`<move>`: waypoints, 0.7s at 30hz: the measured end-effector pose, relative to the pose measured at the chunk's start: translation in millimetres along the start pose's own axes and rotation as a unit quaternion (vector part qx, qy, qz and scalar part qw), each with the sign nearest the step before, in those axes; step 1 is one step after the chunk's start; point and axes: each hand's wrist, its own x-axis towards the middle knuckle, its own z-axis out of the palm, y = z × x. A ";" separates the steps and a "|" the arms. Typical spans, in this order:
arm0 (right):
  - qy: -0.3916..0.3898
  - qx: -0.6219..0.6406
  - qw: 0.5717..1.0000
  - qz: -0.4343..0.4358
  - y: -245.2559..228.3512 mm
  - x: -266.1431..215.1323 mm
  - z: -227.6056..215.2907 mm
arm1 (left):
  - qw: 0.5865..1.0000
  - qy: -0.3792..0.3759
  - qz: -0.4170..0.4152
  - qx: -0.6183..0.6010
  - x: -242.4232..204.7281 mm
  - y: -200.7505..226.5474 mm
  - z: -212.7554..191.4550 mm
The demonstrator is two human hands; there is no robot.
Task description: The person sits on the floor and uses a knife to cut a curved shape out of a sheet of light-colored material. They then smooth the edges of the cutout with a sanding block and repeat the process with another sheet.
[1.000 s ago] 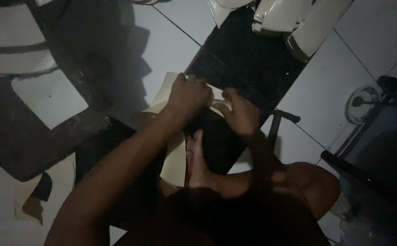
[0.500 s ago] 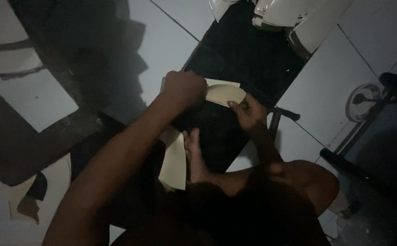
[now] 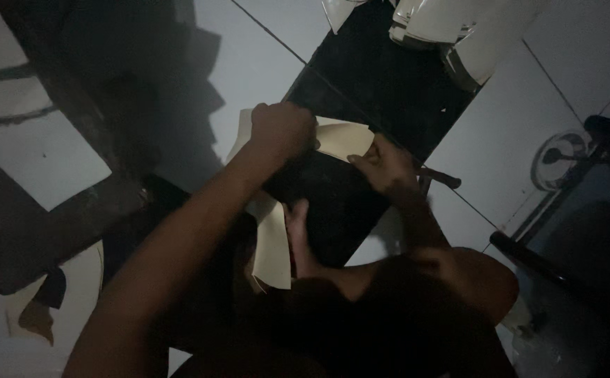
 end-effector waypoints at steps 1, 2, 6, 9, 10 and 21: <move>-0.037 0.051 0.988 0.140 -1.4 0.6 -2.4 | 1.000 -0.017 -0.007 0.005 2.4 0.9 -0.7; -0.075 0.101 0.953 0.275 -3.5 2.4 -4.7 | 0.999 -0.034 -0.015 0.010 4.9 1.3 -1.8; -0.031 0.019 0.993 0.115 -14.2 5.1 -12.7 | 0.999 -0.031 -0.015 -0.001 11.4 -1.8 -3.7; -0.057 0.047 0.966 0.248 -16.3 10.0 -16.2 | 1.000 -0.030 -0.004 -0.009 13.7 -5.0 -0.8; -0.067 0.042 0.958 0.274 -16.5 12.3 -17.2 | 1.000 -0.030 -0.002 -0.008 14.9 -5.8 -0.2; 0.015 -0.302 0.945 -0.120 -39.1 30.9 -7.2 | 1.000 -0.023 0.002 -0.015 23.8 -10.5 2.3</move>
